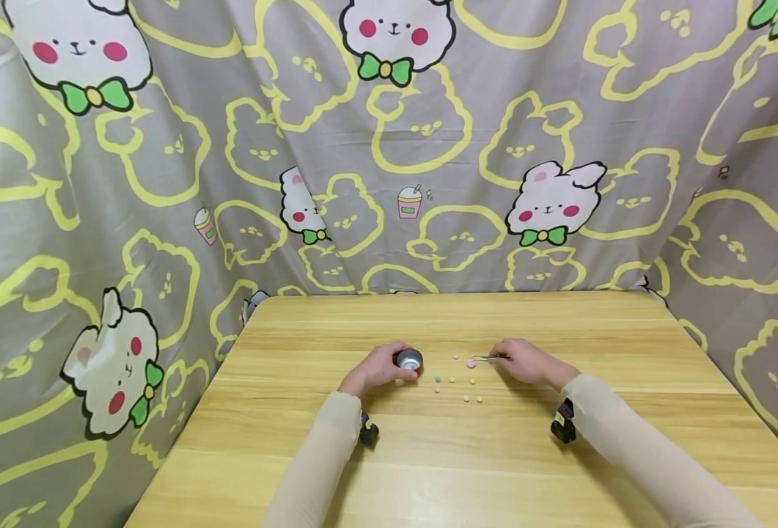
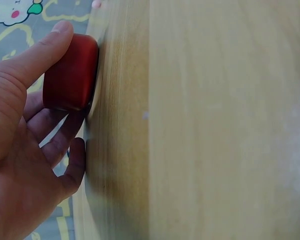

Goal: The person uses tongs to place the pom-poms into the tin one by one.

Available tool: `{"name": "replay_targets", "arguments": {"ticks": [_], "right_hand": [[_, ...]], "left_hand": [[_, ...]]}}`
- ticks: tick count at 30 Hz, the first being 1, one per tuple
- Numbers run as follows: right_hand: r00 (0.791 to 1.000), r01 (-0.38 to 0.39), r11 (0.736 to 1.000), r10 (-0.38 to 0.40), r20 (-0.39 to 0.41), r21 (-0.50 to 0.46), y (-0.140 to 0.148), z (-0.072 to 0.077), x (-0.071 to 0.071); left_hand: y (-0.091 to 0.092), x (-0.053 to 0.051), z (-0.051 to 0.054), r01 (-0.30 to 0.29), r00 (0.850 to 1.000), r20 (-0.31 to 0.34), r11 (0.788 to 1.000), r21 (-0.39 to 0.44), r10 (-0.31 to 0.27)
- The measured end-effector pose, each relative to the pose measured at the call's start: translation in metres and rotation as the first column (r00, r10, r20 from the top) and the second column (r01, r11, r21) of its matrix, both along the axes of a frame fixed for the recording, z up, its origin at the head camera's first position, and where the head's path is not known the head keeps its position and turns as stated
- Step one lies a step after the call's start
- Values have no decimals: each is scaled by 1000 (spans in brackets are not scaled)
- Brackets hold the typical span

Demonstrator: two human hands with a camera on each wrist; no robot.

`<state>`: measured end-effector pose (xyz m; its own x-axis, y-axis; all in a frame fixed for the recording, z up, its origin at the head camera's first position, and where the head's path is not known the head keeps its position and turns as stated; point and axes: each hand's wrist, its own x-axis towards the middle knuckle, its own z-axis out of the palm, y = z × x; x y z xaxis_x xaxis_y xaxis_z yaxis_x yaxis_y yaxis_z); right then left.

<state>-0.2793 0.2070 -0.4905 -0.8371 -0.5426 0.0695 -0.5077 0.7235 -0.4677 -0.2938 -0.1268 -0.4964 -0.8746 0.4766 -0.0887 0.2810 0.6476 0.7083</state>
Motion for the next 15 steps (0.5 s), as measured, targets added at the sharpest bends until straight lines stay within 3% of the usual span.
{"name": "replay_targets", "arguments": {"ticks": [15], "right_hand": [[999,-47,999,47,-21,-3,5,-8,-4]], "left_hand": [[0,-1,-1,4,1000,-8,1000,-26,-5]]}}
